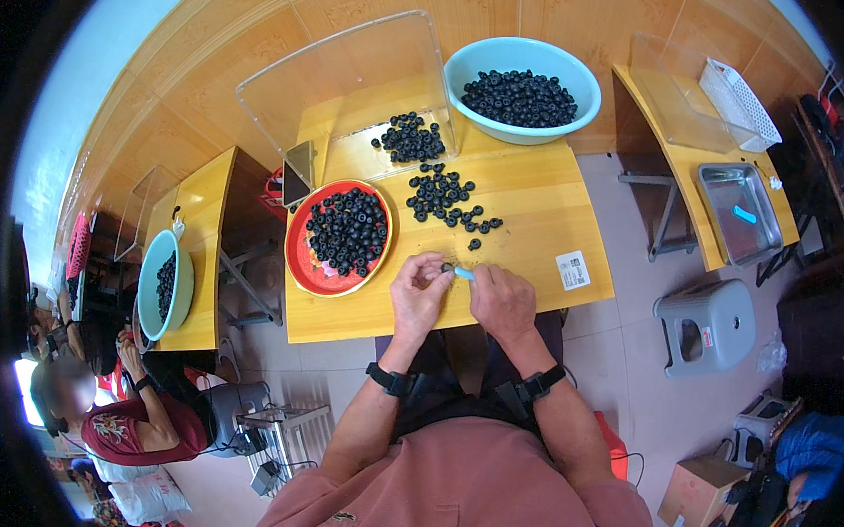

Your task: Processing and sorting small black components on a desk in a manufacturing environment.

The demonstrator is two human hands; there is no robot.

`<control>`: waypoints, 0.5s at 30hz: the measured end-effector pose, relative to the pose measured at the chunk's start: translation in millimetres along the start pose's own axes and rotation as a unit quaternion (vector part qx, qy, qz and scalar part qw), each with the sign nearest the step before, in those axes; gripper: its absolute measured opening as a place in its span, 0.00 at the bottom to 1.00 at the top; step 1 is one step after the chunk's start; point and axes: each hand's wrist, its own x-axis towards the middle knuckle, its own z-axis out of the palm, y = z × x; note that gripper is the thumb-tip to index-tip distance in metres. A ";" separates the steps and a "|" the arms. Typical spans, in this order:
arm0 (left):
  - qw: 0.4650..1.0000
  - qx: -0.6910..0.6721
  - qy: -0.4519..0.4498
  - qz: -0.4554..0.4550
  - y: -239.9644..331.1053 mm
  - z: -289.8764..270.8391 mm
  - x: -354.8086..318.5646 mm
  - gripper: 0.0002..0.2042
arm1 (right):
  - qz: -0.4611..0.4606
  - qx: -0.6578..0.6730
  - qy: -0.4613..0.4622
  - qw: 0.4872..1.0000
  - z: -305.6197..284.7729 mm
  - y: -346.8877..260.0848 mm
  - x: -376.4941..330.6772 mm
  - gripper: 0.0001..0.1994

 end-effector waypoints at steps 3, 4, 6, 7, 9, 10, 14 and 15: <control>0.998 -0.059 0.002 -0.025 -2.2 0.0 -1.7 0.17 | 0.044 -0.038 -0.021 0.998 3.1 1.4 -0.3 0.09; 0.996 -0.088 0.008 -0.033 -2.6 -0.2 -2.5 0.17 | 0.044 -0.038 -0.021 0.998 3.9 1.5 -0.1 0.09; 0.997 -0.079 0.007 -0.021 -2.2 -1.4 -1.9 0.17 | 0.044 -0.039 -0.015 0.998 4.8 1.2 0.6 0.09; 0.998 -0.069 0.008 -0.010 -1.1 -2.1 -1.7 0.17 | 0.044 -0.039 -0.015 0.998 4.6 1.1 0.3 0.09; 0.999 -0.046 0.003 -0.007 1.8 -3.1 -1.5 0.16 | 0.037 -0.038 -0.013 0.998 3.6 1.2 0.2 0.09; 1.000 -0.023 -0.001 -0.004 3.5 -3.5 -1.1 0.16 | 0.037 -0.038 -0.012 0.999 2.8 0.9 0.6 0.09; 1.000 -0.026 0.003 -0.003 8.2 -1.9 -0.6 0.14 | 0.028 -0.028 0.004 0.999 2.2 0.6 -0.1 0.09; 1.000 -0.009 -0.001 0.003 8.4 -3.0 -0.3 0.13 | 0.027 -0.022 0.008 0.999 3.5 0.3 -0.1 0.09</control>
